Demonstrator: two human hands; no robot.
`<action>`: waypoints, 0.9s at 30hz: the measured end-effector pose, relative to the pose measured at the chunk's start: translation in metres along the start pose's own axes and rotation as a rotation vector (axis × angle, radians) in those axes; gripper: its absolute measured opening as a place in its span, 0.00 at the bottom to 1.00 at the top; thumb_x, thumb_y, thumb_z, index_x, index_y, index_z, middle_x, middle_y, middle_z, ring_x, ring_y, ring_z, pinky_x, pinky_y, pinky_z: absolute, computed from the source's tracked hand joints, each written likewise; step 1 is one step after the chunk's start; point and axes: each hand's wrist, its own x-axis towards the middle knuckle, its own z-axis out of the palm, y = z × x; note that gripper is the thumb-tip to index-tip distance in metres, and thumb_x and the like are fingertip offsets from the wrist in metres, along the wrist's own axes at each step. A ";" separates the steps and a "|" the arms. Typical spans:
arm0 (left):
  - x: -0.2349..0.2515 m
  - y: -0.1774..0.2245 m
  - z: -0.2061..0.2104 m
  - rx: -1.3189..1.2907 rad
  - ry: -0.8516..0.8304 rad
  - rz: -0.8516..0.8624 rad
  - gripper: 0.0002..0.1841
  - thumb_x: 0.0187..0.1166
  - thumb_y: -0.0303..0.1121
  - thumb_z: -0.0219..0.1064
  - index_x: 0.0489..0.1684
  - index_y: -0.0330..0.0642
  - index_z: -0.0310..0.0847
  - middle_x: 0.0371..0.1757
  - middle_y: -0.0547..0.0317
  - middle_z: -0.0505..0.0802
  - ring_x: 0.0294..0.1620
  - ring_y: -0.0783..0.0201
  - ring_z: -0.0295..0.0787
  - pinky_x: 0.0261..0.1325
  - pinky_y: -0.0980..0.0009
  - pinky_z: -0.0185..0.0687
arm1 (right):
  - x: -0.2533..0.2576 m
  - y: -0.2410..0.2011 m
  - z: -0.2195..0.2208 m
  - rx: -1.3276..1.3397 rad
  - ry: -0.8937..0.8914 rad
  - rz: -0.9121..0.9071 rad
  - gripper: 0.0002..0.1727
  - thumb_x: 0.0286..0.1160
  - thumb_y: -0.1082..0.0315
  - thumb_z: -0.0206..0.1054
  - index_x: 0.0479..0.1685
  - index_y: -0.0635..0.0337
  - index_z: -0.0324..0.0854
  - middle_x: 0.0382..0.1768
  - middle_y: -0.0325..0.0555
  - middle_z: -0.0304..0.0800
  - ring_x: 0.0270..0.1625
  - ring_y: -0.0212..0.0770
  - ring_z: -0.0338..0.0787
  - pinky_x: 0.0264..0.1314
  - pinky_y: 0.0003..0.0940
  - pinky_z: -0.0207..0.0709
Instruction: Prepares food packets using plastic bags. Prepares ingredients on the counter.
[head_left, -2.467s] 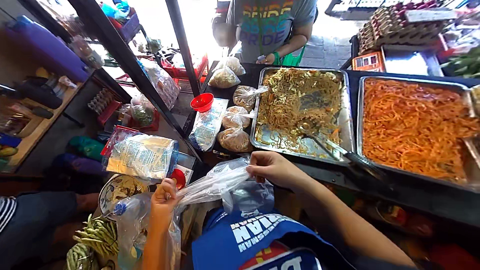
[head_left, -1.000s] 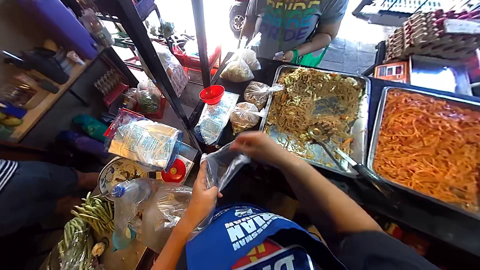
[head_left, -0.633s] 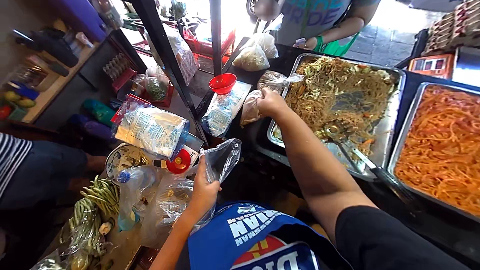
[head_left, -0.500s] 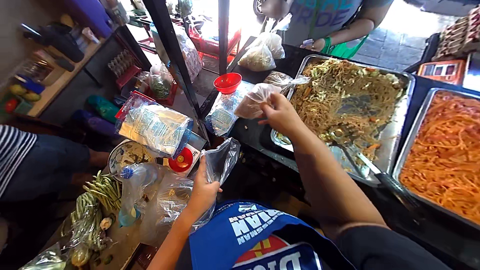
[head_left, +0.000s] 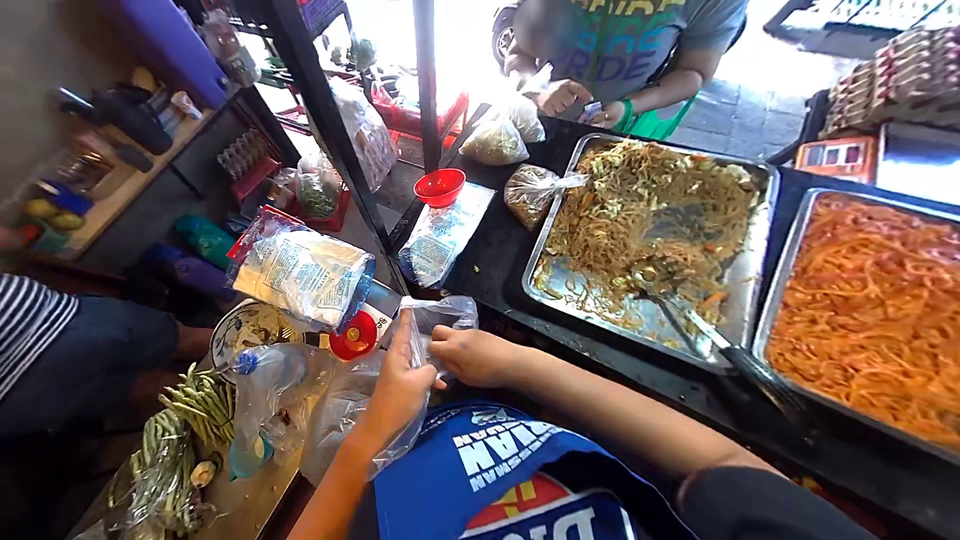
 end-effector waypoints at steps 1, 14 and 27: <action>-0.001 -0.003 0.005 0.002 -0.014 0.009 0.54 0.60 0.08 0.58 0.96 0.35 0.32 0.90 0.44 0.64 0.54 0.61 0.92 0.37 0.65 0.93 | 0.007 0.001 -0.002 -0.005 -0.042 0.038 0.13 0.82 0.70 0.58 0.59 0.62 0.83 0.59 0.62 0.83 0.55 0.61 0.89 0.54 0.63 0.82; 0.001 -0.020 0.004 -0.084 0.068 0.002 0.57 0.56 0.06 0.58 0.96 0.36 0.30 0.93 0.45 0.58 0.59 0.63 0.90 0.39 0.66 0.94 | -0.002 0.183 -0.199 -0.111 0.578 1.082 0.44 0.69 0.53 0.77 0.79 0.72 0.65 0.66 0.81 0.79 0.69 0.81 0.80 0.64 0.82 0.70; -0.013 -0.039 -0.011 -0.199 0.128 -0.104 0.55 0.61 0.07 0.58 0.96 0.37 0.30 0.93 0.42 0.55 0.60 0.61 0.90 0.39 0.65 0.94 | -0.036 0.039 -0.107 0.944 0.894 0.096 0.07 0.73 0.67 0.58 0.41 0.39 0.75 0.34 0.25 0.89 0.38 0.29 0.90 0.46 0.33 0.90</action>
